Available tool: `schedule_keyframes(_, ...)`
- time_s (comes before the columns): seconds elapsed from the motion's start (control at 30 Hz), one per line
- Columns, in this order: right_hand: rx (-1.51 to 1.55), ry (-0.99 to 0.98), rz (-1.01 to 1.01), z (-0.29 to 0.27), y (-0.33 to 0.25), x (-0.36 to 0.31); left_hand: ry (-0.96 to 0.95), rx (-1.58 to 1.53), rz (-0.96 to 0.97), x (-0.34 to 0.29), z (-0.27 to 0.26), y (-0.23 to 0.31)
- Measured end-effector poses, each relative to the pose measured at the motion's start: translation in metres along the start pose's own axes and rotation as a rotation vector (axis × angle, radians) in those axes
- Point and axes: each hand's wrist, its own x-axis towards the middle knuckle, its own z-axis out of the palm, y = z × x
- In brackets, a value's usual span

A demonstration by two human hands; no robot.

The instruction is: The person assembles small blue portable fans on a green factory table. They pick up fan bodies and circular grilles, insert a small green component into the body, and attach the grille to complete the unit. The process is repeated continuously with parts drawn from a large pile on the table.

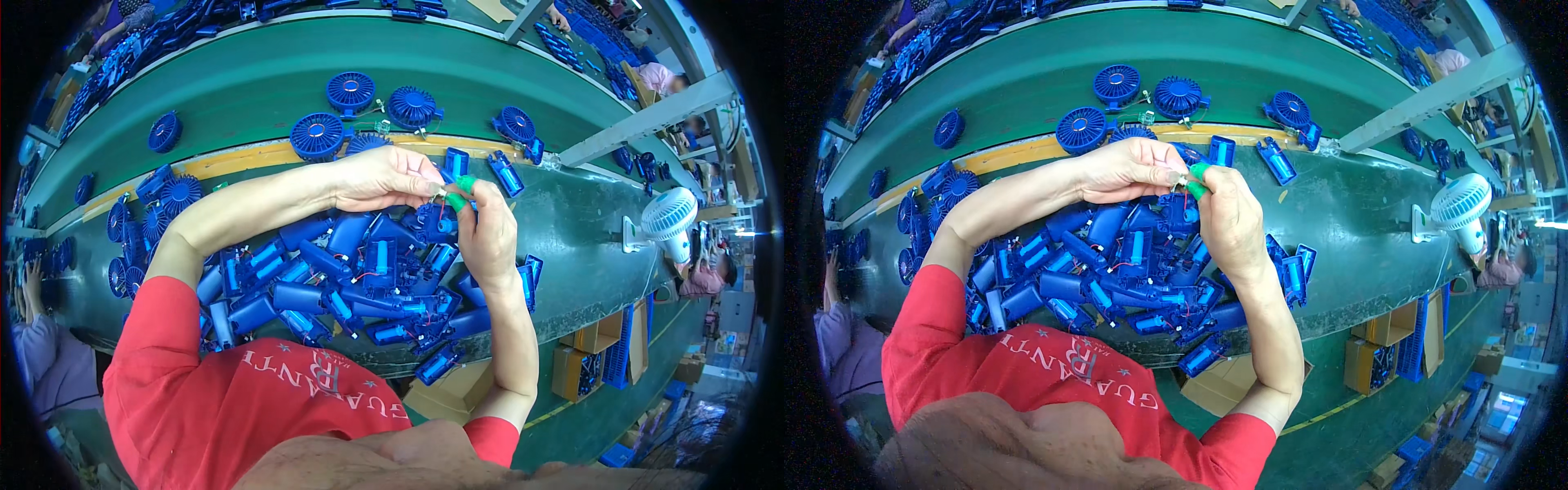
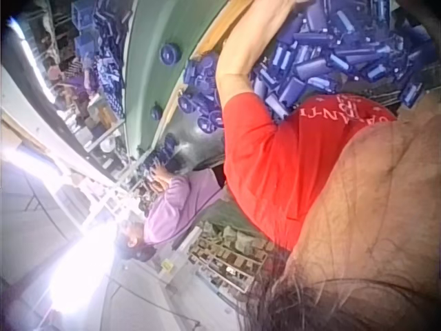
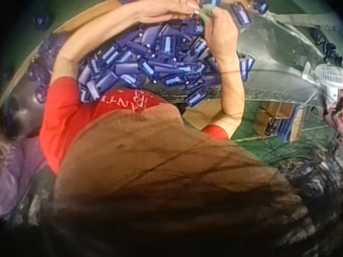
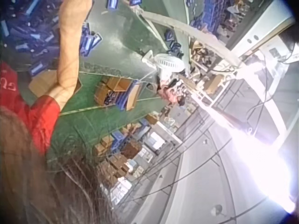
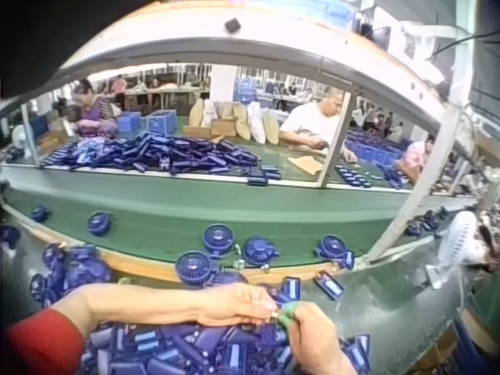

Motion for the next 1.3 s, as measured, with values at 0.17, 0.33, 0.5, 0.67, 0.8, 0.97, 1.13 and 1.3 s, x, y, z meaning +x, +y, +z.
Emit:
schedule_keyframes(0.17, -0.004, -0.029, -0.027, -0.001, 0.005, 0.0, 0.001, 0.027, 0.007, 0.005, 0.0, -0.003)
schedule_keyframes(0.33, -0.082, -0.157, 0.147, -0.012, 0.028, 0.016, 0.034, 0.496, 0.08, 0.031, -0.013, 0.019)
schedule_keyframes(0.5, 0.405, 0.067, 0.693, -0.036, 0.082, 0.09, 0.372, 1.31, 0.58, 0.091, -0.074, 0.049)
schedule_keyframes(0.67, 0.389, 0.184, 0.764, -0.04, 0.153, 0.122, 0.039, 2.0, 0.564, 0.136, -0.09, 0.027)
schedule_keyframes(0.8, 0.311, 0.277, 0.81, -0.034, 0.186, 0.106, 0.103, 2.223, 0.492, 0.149, -0.096, 0.021)
schedule_keyframes(0.97, -0.052, 0.083, 0.727, -0.031, 0.225, 0.035, 0.314, 2.206, 0.398, 0.133, -0.1, 0.03)
schedule_keyframes(1.13, -0.336, -0.195, 0.908, -0.016, 0.216, -0.02, 0.42, 2.239, 0.328, 0.1, -0.125, 0.035)
schedule_keyframes(1.3, -0.188, -0.107, 0.952, 0.003, 0.211, -0.032, 0.328, 1.846, 0.24, 0.074, -0.102, 0.045)
